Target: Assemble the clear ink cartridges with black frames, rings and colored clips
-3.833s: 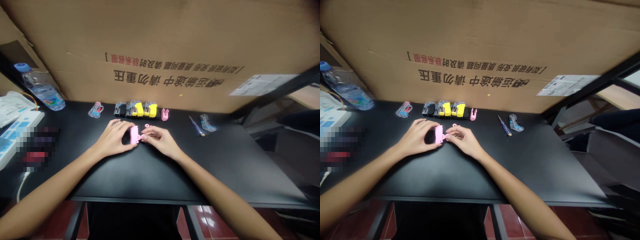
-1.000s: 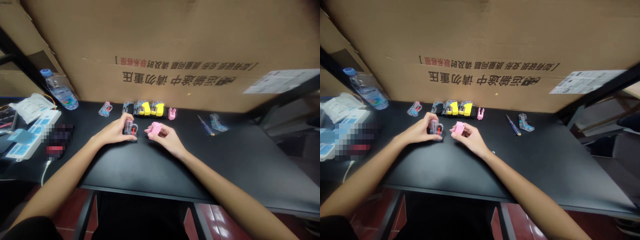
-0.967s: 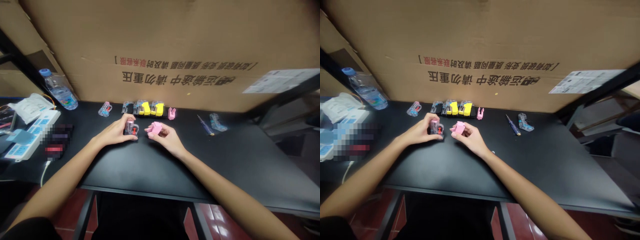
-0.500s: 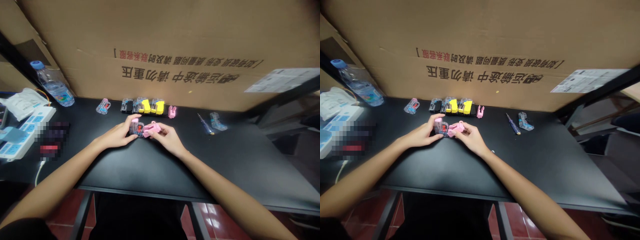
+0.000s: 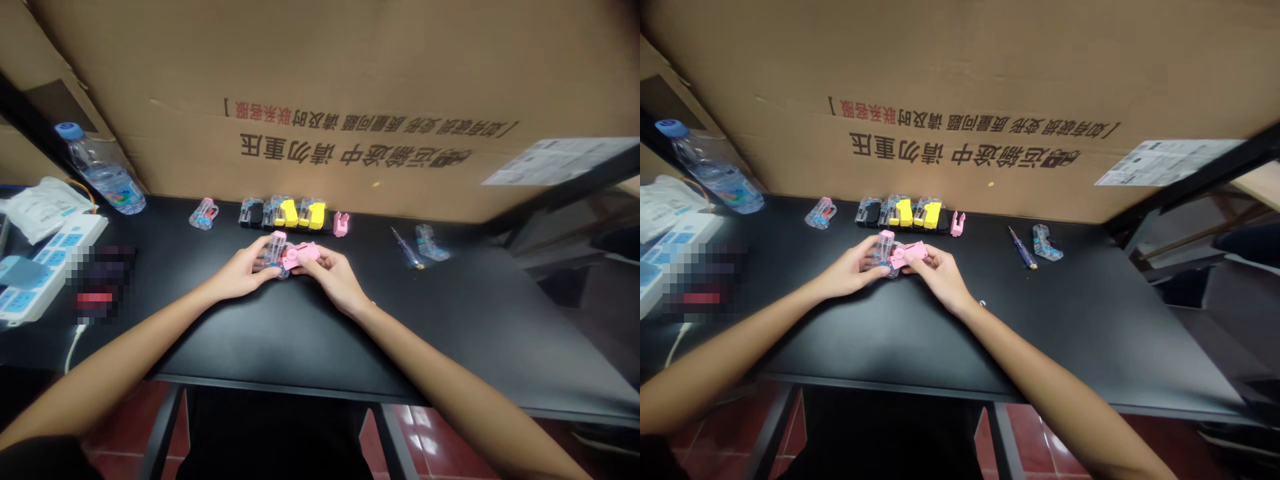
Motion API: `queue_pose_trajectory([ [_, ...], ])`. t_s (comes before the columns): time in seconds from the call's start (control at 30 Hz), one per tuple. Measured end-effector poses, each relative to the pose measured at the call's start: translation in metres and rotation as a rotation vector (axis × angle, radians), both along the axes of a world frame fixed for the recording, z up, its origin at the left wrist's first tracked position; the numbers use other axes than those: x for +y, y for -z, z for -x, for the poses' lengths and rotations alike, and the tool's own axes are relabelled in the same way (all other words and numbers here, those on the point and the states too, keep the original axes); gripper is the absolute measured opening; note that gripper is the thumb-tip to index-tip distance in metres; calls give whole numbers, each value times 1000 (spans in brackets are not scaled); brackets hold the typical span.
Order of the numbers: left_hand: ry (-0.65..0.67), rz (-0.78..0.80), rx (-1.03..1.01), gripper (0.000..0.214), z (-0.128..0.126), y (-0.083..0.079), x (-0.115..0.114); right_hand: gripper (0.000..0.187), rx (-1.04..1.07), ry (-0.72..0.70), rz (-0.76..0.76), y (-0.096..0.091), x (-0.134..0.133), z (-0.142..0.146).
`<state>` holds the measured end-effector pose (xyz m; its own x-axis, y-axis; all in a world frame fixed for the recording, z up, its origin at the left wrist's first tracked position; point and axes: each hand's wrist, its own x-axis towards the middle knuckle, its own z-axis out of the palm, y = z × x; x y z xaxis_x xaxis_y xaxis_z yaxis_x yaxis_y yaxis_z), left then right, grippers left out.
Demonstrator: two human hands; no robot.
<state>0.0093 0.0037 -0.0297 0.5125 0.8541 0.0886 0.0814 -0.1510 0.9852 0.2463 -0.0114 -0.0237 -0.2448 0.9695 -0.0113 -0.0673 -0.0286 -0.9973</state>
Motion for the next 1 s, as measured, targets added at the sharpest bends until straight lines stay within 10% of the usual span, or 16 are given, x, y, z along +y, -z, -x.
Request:
queue_pose_trajectory([
  [1.0,-39,60,14,79,2,7,4,48,-110,24,-47,-4,-2,4],
])
